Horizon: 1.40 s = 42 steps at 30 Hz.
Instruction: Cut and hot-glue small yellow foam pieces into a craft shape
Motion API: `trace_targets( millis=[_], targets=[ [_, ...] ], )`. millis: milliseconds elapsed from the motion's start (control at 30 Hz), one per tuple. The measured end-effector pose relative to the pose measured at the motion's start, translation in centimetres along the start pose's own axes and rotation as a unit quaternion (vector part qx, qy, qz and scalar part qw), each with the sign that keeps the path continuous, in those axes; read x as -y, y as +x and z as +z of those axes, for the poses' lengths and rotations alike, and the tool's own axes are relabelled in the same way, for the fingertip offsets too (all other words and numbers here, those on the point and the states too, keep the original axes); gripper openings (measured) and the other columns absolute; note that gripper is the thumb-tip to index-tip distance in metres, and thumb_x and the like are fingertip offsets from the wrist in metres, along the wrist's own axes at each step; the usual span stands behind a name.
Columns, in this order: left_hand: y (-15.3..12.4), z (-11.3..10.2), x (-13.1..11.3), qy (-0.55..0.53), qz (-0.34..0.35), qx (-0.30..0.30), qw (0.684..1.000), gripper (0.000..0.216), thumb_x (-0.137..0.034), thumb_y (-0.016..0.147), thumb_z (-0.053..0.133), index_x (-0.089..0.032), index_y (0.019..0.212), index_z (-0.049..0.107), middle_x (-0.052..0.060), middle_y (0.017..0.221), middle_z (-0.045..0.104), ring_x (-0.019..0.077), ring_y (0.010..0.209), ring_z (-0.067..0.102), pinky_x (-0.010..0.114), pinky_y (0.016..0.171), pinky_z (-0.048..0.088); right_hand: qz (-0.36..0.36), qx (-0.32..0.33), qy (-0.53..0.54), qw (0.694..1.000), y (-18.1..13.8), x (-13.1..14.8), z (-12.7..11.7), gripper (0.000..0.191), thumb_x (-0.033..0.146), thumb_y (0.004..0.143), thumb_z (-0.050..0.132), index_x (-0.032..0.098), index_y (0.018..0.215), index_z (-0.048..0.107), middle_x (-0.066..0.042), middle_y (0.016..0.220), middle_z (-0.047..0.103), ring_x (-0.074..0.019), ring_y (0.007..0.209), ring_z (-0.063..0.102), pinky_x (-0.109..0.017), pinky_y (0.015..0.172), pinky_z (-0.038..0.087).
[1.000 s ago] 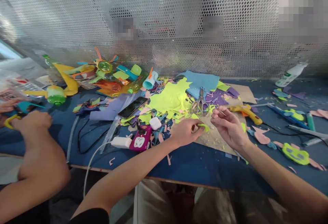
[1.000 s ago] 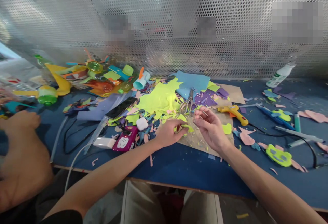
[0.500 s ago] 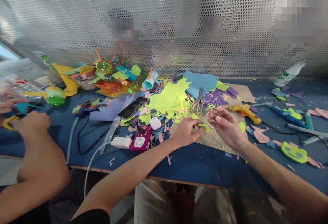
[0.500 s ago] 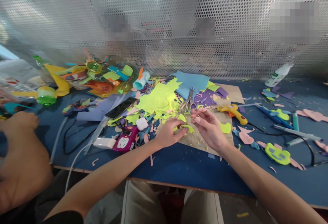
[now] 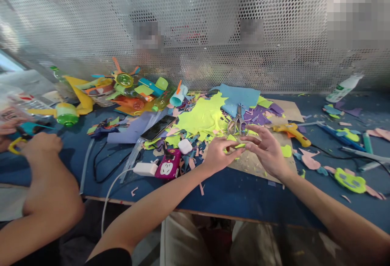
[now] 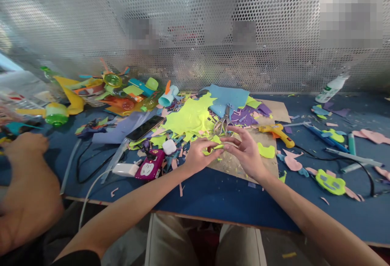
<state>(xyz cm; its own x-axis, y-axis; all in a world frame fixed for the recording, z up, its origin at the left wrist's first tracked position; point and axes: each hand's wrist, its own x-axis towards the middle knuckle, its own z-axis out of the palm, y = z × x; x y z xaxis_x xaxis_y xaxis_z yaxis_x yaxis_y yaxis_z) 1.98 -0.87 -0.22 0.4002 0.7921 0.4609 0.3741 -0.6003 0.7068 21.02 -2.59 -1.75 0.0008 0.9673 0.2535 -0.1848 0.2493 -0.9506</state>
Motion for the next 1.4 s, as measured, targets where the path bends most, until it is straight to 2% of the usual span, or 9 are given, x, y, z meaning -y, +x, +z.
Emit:
trace_targets(
  millis=[167, 333, 533, 833, 1100, 1233, 1400],
  targets=[
    [0.0, -0.5, -0.2, -0.072, -0.025, -0.055, 0.996, 0.03, -0.045, 0.095, 0.052, -0.02, 0.096, 0.07, 0.004, 0.086, 0.072, 0.0144, 0.07, 0.062, 0.027, 0.068, 0.05, 0.026, 0.026, 0.041, 0.999, 0.1, 0.3, -0.3, 0.051, 0.021, 0.075, 0.081, 0.039, 0.12, 0.065, -0.001, 0.142, 0.061, -0.0219, 0.111, 0.072, -0.033, 0.086, 0.061],
    [0.2, -0.8, -0.2, -0.038, -0.049, -0.079, 0.995, 0.032, -0.047, 0.093, 0.056, -0.02, 0.101, 0.073, 0.006, 0.097, 0.075, 0.0148, 0.07, 0.062, 0.029, 0.07, 0.052, 0.031, 0.034, 0.051, 0.998, 0.0, 0.4, -0.3, 0.054, 0.019, 0.074, 0.081, 0.038, 0.122, 0.064, -0.001, 0.149, 0.056, -0.0267, 0.127, 0.067, -0.026, 0.08, 0.061],
    [0.3, -0.6, 0.1, -0.038, -0.048, -0.084, 0.995, 0.03, -0.045, 0.091, 0.061, -0.022, 0.1, 0.077, 0.005, 0.093, 0.077, 0.0163, 0.072, 0.065, 0.031, 0.072, 0.055, 0.023, 0.057, 0.009, 0.998, -0.4, 0.7, 0.0, 0.059, 0.017, 0.075, 0.081, 0.038, 0.126, 0.06, -0.004, 0.154, 0.049, -0.0321, 0.125, 0.068, -0.032, 0.079, 0.065],
    [0.3, -0.5, 0.6, -0.1, -0.126, -0.071, 0.984, 0.029, -0.042, 0.09, 0.061, -0.02, 0.097, 0.078, 0.005, 0.087, 0.077, 0.0166, 0.072, 0.064, 0.028, 0.062, 0.051, -0.004, 0.12, -0.045, 0.992, -1.1, 0.2, 0.5, 0.057, 0.011, 0.077, 0.077, 0.04, 0.123, 0.061, -0.001, 0.157, 0.041, -0.0332, 0.141, 0.054, -0.034, 0.085, 0.065],
    [0.5, -0.6, 0.5, -0.088, -0.118, -0.066, 0.987, 0.024, -0.038, 0.089, 0.061, -0.019, 0.088, 0.075, 0.004, 0.081, 0.074, 0.0143, 0.068, 0.059, 0.026, 0.062, 0.047, 0.016, 0.103, -0.017, 0.994, -1.0, 0.2, 0.5, 0.063, 0.009, 0.074, 0.079, 0.041, 0.124, 0.06, 0.0, 0.162, 0.036, -0.035, 0.14, 0.054, -0.037, 0.086, 0.065],
    [0.5, -0.6, 0.4, -0.089, -0.119, -0.072, 0.986, 0.025, -0.039, 0.09, 0.058, -0.019, 0.088, 0.074, 0.004, 0.08, 0.073, 0.0144, 0.068, 0.057, 0.026, 0.061, 0.045, 0.027, 0.081, 0.012, 0.996, -0.8, 0.4, 0.4, 0.064, 0.009, 0.072, 0.08, 0.04, 0.125, 0.061, -0.001, 0.161, 0.039, -0.0342, 0.14, 0.055, -0.033, 0.082, 0.065],
    [0.6, -0.8, 0.2, -0.098, -0.132, -0.085, 0.983, 0.03, -0.044, 0.092, 0.055, -0.018, 0.092, 0.069, 0.004, 0.083, 0.07, 0.0146, 0.069, 0.058, 0.026, 0.061, 0.045, 0.037, 0.08, 0.019, 0.996, -0.3, 0.7, -0.2, 0.064, 0.011, 0.072, 0.081, 0.04, 0.125, 0.062, -0.001, 0.158, 0.045, -0.0345, 0.138, 0.057, -0.034, 0.081, 0.066]
  ],
)
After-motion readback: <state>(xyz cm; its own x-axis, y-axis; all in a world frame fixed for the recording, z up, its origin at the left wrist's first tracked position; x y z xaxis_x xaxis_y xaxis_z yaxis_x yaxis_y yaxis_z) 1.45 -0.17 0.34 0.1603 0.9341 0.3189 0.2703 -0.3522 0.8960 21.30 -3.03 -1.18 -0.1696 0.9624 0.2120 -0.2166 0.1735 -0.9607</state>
